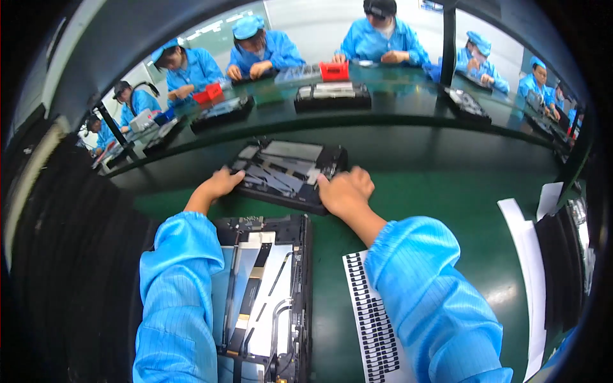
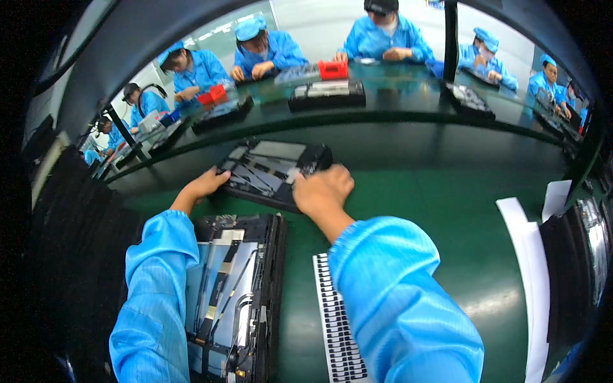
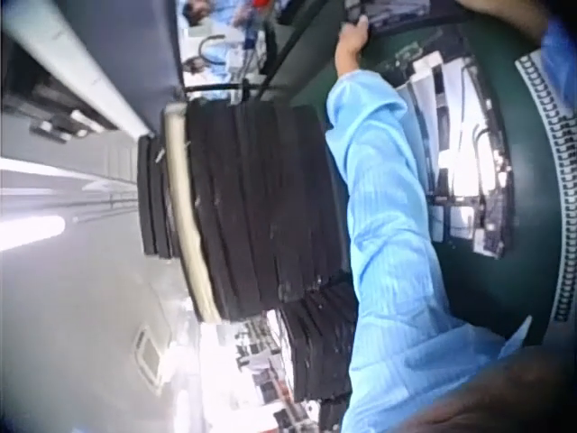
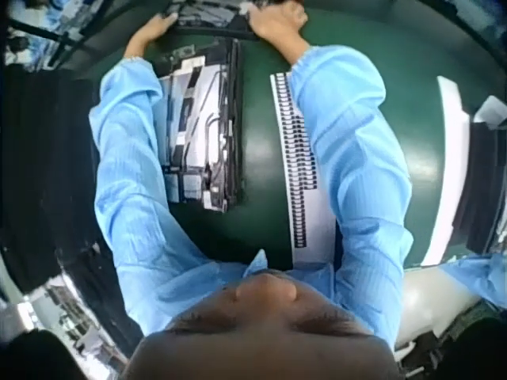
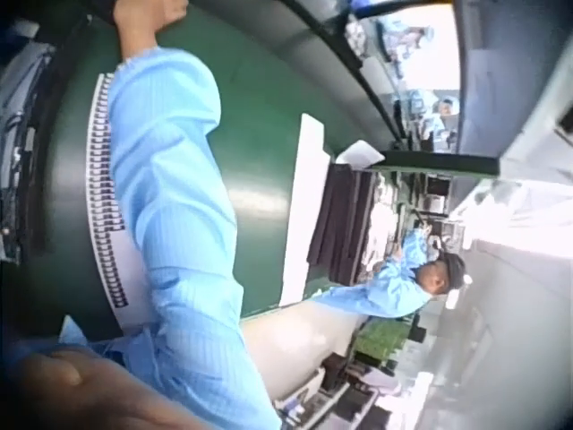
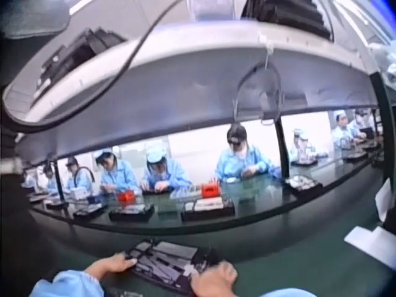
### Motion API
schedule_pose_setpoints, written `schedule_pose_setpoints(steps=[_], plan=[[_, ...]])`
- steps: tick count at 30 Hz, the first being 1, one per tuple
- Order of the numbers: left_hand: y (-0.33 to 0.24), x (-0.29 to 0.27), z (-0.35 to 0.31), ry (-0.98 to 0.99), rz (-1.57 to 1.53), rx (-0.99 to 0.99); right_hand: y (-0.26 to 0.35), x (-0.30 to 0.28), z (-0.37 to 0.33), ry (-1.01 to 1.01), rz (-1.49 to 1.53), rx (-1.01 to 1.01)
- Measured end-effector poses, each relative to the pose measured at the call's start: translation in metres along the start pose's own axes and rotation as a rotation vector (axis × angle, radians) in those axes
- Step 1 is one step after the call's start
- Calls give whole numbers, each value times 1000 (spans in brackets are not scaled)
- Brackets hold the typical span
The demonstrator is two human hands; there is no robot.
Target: The person assembles internal components and ribbon cables into a tablet chassis, using tweezers to manipulate the small parts and adhesive tape to secure them.
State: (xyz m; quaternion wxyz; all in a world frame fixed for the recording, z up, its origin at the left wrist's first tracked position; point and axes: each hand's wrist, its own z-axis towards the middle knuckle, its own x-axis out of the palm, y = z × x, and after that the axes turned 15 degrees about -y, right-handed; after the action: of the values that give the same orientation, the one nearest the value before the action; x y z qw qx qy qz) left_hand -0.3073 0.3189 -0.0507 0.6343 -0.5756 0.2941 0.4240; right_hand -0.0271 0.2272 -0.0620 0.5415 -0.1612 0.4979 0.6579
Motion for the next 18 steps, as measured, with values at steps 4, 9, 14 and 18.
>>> schedule_pose_setpoints(steps=[4, 9, 14, 18], plan=[[-14, -24, -12, -177, -310, -110, 24, 15, 7, -49, 285, 208], [-96, -67, -67, -588, -350, 5, 8, -21, 22, -160, 1423, 547], [-159, -104, -182, -567, -554, 169, -53, -132, 2, 157, 1828, -152], [-182, -101, -347, -676, -107, 560, -139, -228, -14, -213, 1119, -262]])
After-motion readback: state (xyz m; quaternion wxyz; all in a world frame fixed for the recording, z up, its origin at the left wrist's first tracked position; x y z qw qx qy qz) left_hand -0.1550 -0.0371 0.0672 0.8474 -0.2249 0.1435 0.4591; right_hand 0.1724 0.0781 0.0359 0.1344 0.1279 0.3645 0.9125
